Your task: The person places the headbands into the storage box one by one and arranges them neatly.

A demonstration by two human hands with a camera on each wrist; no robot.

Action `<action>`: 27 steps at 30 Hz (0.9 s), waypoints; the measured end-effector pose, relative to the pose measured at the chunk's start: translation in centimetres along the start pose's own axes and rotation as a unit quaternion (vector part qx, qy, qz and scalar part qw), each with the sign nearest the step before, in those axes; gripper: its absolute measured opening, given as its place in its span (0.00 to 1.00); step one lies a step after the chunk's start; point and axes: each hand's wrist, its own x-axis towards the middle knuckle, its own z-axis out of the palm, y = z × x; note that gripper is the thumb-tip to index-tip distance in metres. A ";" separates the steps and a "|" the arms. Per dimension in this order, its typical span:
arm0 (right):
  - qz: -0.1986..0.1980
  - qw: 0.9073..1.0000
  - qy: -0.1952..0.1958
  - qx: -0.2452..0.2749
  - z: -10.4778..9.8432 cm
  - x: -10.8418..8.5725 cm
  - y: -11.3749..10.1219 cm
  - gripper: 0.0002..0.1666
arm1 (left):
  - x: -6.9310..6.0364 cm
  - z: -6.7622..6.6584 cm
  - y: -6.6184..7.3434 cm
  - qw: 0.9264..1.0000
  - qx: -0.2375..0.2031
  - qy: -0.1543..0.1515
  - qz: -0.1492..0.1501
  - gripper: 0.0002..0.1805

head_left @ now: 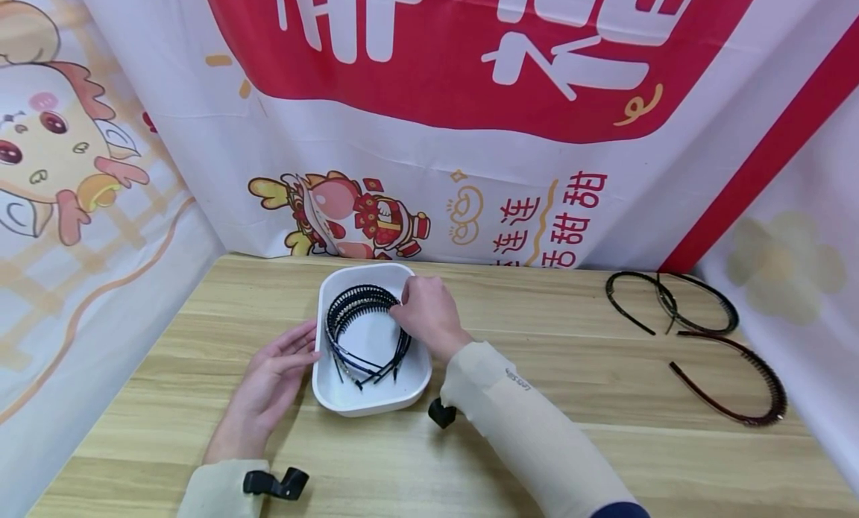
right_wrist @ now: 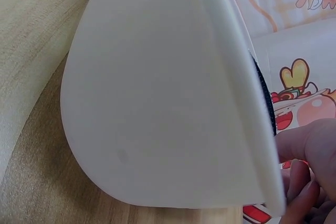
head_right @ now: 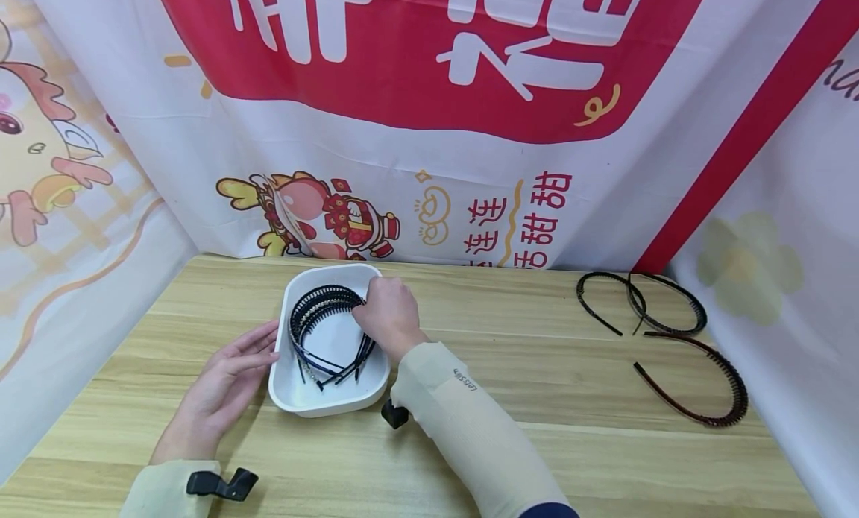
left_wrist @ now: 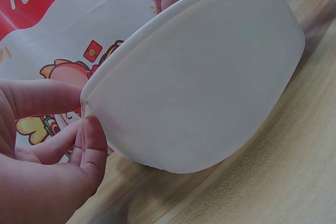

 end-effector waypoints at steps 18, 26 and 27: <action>-0.043 0.982 0.008 0.181 0.0 -0.5 2.3 0.09 | 0.1 0.1 0.1 1.000 0.000 0.003 -0.008 0.35; -0.010 0.956 0.015 0.291 -0.5 -1.8 3.7 0.10 | 0.0 0.2 0.1 1.000 0.006 0.004 -0.010 0.35; -0.003 0.952 0.013 0.307 -0.6 -2.0 4.0 0.10 | 0.0 0.2 0.1 1.000 0.008 0.004 -0.010 0.35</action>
